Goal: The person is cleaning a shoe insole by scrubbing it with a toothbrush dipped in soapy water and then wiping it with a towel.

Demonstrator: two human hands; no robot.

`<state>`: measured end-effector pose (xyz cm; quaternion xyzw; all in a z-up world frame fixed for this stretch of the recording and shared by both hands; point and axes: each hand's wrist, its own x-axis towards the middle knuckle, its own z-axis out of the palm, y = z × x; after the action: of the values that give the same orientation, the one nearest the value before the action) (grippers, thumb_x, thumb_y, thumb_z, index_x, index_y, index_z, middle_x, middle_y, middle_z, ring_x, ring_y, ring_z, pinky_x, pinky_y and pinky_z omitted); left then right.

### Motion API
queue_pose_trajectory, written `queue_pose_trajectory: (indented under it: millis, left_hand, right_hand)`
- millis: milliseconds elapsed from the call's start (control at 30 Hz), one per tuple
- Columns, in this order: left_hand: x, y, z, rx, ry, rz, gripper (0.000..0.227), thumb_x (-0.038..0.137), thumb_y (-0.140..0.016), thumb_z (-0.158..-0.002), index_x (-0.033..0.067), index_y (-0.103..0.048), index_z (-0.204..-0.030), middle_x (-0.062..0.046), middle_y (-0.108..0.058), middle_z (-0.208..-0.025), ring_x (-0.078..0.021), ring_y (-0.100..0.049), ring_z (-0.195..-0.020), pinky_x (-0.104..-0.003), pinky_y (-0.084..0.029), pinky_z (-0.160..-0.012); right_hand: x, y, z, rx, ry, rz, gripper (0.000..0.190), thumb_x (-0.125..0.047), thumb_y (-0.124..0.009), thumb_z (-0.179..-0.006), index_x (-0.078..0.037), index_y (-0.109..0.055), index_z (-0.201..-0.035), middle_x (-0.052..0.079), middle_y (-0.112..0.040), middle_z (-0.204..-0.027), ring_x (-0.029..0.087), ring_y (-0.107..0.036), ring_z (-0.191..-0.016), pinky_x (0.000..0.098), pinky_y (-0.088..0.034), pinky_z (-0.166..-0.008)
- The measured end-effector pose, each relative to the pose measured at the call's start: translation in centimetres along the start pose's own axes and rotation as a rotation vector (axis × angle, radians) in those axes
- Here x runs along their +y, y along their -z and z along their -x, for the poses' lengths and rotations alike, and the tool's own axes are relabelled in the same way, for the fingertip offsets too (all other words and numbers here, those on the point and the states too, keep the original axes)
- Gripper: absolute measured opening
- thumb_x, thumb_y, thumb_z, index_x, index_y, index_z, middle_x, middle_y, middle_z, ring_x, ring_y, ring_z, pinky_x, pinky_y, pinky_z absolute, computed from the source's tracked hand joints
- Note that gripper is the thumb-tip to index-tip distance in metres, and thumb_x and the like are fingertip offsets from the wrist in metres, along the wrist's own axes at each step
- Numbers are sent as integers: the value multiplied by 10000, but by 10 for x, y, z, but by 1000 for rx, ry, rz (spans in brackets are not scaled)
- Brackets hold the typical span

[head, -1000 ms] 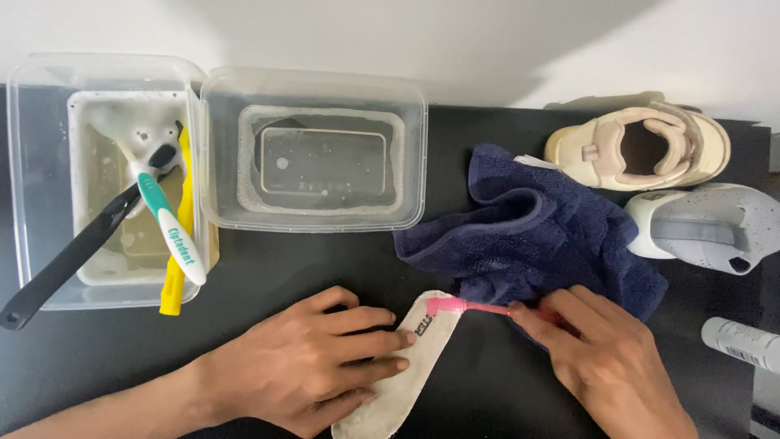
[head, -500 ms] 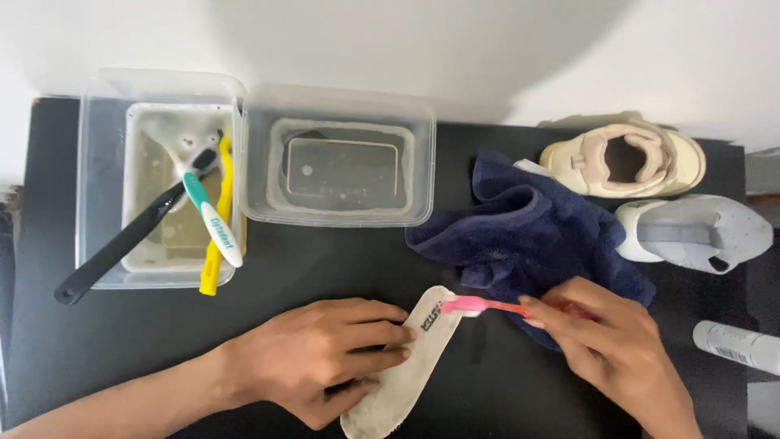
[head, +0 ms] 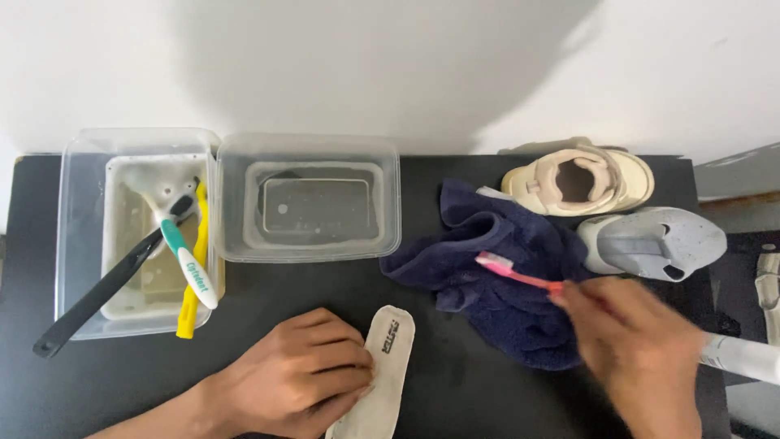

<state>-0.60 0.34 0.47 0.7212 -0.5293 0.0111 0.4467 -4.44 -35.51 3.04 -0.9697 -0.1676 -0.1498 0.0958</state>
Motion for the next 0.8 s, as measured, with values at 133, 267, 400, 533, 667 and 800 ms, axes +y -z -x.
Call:
queue_pose_trajectory:
  millis: [133,267,400,533,667,800]
  left_hand:
    - [-3,-2,1,1,4,-1,126,84,-665,-981,19,-738,-902,-96,-732,-967,-300,-670,-851,-397,-538,-762]
    - [-2,-3,2,-20,6,11,129,88,-645,-992,23,-723,-912,-94,-717,-977,-299,-661,-858,-400,-531,-769]
    - [-3,-3,2,-11,6,-19,127,85,-669,-984,32,-735,-888,-82,-721,-963,-288,-659,-853,-390,-529,-767]
    - [-3,-3,1,-10,10,-25,134,85,-672,-984,34,-734,-877,-87,-720,-949,-291,-664,-851,-391,-521,-751]
    - [-1,-2,4,-13,2,-15,145,78,-625,-1003,20,-712,-903,-87,-702,-965,-295,-643,-854,-390,-499,-739]
    - [-2,-3,5,-9,-2,10,139,54,-611,-1007,-12,-690,-913,-117,-679,-966,-320,-627,-853,-408,-529,-751]
  right_hand:
    - [-6,-1,2,-124,138,215,125,-158,-711,-991,-58,-726,-1065,-2,-583,-841,191,-591,-653,369,-433,-539]
    - [-1,-10,17,-282,-23,197,129,-242,-632,-985,-155,-683,-1066,-2,-594,-766,257,-628,-595,441,-492,-533]
    - [-17,-2,-3,-30,42,263,78,-77,-723,-1041,-55,-745,-1113,17,-591,-846,240,-509,-665,372,-379,-561]
    - [-15,10,-5,18,198,385,120,-94,-659,-1075,-143,-768,-1069,-11,-662,-971,222,-595,-785,363,-409,-698]
    - [-15,26,-10,-57,351,185,150,-52,-573,-1031,-40,-720,-1056,55,-667,-1037,243,-646,-833,340,-484,-702]
    - [-1,11,16,18,105,254,202,108,-716,-1041,-55,-832,-1069,22,-647,-980,217,-615,-738,265,-337,-572]
